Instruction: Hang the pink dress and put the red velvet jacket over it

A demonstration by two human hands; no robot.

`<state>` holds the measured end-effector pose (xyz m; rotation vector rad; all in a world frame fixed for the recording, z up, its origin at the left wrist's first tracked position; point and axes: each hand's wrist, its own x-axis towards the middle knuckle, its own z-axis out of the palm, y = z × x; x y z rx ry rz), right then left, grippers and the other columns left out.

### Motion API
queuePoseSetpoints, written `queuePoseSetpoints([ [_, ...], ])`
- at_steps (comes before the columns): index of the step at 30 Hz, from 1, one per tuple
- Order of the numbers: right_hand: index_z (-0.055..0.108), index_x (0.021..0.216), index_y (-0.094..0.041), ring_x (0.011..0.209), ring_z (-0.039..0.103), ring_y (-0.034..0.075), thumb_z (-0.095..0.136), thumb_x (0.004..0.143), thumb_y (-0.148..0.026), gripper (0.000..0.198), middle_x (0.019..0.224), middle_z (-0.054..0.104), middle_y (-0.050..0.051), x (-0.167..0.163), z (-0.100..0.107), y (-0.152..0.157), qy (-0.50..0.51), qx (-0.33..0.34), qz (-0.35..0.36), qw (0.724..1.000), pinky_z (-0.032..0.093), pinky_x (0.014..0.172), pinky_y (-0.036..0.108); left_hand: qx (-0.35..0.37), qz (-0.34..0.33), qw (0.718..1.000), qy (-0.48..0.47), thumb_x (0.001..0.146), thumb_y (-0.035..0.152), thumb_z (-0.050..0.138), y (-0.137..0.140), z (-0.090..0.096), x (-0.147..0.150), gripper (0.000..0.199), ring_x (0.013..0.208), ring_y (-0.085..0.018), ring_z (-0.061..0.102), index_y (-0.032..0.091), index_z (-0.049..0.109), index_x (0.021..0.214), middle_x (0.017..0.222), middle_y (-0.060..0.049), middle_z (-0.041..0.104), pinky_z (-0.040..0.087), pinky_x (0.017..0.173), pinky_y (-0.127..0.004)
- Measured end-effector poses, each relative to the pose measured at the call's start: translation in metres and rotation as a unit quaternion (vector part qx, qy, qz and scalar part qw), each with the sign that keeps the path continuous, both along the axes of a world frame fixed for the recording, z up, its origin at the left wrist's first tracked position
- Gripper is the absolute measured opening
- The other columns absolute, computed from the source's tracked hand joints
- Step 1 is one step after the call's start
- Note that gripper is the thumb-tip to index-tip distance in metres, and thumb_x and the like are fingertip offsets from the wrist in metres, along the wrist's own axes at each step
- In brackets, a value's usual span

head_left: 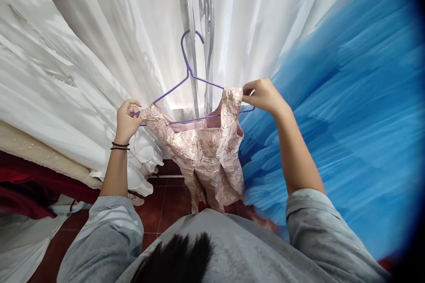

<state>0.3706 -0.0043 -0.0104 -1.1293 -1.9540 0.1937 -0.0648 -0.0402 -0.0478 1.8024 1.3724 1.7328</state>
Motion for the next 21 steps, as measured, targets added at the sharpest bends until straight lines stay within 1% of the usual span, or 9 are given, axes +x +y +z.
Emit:
queuePoseSetpoints([
  [3, 0.074, 0.075, -0.017, 0.071, 0.064, 0.021, 0.072, 0.069, -0.023, 0.008, 0.072, 0.069, 0.004, 0.003, 0.001, -0.005, -0.086, 0.038, -0.039, 0.995, 0.052, 0.078, 0.035, -0.007, 0.000, 0.999, 0.041, 0.056, 0.014, 0.080, -0.007, 0.008, 0.004, 0.026, 0.048, -0.005, 0.038, 0.017, 0.070, 0.080, 0.056, 0.006, 0.050, 0.029, 0.046, -0.018],
  [5, 0.076, 0.095, -0.017, 0.076, 0.065, 0.022, 0.070, 0.069, -0.019, 0.027, 0.094, 0.074, 0.008, 0.005, -0.001, -0.009, -0.116, 0.054, -0.044, 0.991, 0.052, 0.081, 0.038, -0.049, -0.027, 0.997, 0.051, 0.057, 0.015, 0.082, -0.013, 0.014, 0.005, 0.024, 0.054, -0.008, 0.049, 0.015, 0.074, 0.079, 0.065, 0.001, 0.061, 0.039, 0.052, -0.019],
  [7, 0.074, 0.109, -0.017, 0.081, 0.066, 0.023, 0.070, 0.069, -0.020, 0.040, 0.107, 0.073, 0.009, 0.007, -0.004, -0.012, -0.118, 0.062, -0.022, 0.991, 0.053, 0.083, 0.040, -0.109, -0.083, 0.990, 0.036, 0.056, 0.015, 0.085, -0.020, 0.017, 0.004, 0.027, 0.070, -0.016, 0.063, 0.013, 0.076, 0.081, 0.075, -0.004, 0.068, 0.051, 0.066, -0.024],
  [9, 0.075, 0.107, -0.020, 0.085, 0.066, 0.023, 0.071, 0.073, -0.025, 0.034, 0.104, 0.074, 0.007, 0.009, -0.010, -0.015, -0.091, 0.065, 0.011, 0.994, 0.053, 0.085, 0.039, -0.158, -0.132, 0.978, 0.011, 0.054, 0.016, 0.087, -0.026, 0.018, 0.000, 0.034, 0.086, -0.025, 0.068, 0.011, 0.078, 0.087, 0.081, -0.007, 0.071, 0.055, 0.078, -0.032],
  [10, 0.076, 0.103, -0.021, 0.086, 0.066, 0.023, 0.070, 0.076, -0.027, 0.028, 0.099, 0.075, 0.006, 0.009, -0.013, -0.015, -0.070, 0.067, 0.021, 0.995, 0.053, 0.085, 0.038, -0.168, -0.140, 0.976, 0.004, 0.055, 0.018, 0.088, -0.028, 0.018, -0.002, 0.037, 0.090, -0.028, 0.069, 0.011, 0.078, 0.090, 0.083, -0.008, 0.072, 0.056, 0.081, -0.035],
  [12, 0.077, 0.095, -0.023, 0.085, 0.065, 0.021, 0.068, 0.081, -0.031, 0.018, 0.092, 0.075, 0.005, 0.008, -0.020, -0.015, -0.024, 0.079, 0.012, 0.996, 0.052, 0.083, 0.036, -0.153, -0.113, 0.982, 0.012, 0.059, 0.025, 0.088, -0.029, 0.015, -0.004, 0.036, 0.090, -0.027, 0.069, 0.011, 0.078, 0.091, 0.084, -0.008, 0.072, 0.056, 0.082, -0.036],
  [14, 0.077, 0.090, -0.022, 0.084, 0.064, 0.021, 0.067, 0.082, -0.030, 0.015, 0.085, 0.074, 0.005, 0.002, -0.027, -0.012, 0.017, 0.095, -0.022, 0.995, 0.052, 0.081, 0.035, -0.109, -0.063, 0.991, 0.046, 0.064, 0.028, 0.086, -0.023, 0.013, -0.002, 0.029, 0.086, -0.023, 0.068, 0.012, 0.077, 0.086, 0.082, -0.006, 0.072, 0.056, 0.083, -0.034],
  [17, 0.075, 0.084, -0.019, 0.082, 0.063, 0.020, 0.071, 0.080, -0.031, 0.013, 0.077, 0.070, 0.004, -0.012, -0.035, -0.007, 0.040, 0.099, -0.051, 0.993, 0.051, 0.082, 0.036, -0.053, -0.019, 0.994, 0.099, 0.066, 0.023, 0.082, -0.009, 0.017, 0.005, 0.018, 0.080, -0.018, 0.066, 0.012, 0.074, 0.079, 0.078, -0.002, 0.070, 0.054, 0.086, -0.032],
  [21, 0.072, 0.087, -0.017, 0.082, 0.063, 0.019, 0.066, 0.085, -0.036, 0.020, 0.079, 0.069, 0.004, -0.028, -0.043, -0.005, 0.043, 0.065, -0.023, 0.997, 0.051, 0.085, 0.036, -0.019, 0.008, 0.992, 0.122, 0.070, 0.011, 0.075, 0.003, 0.025, 0.010, 0.012, 0.081, -0.013, 0.063, 0.010, 0.072, 0.081, 0.078, 0.001, 0.067, 0.051, 0.090, -0.030],
])
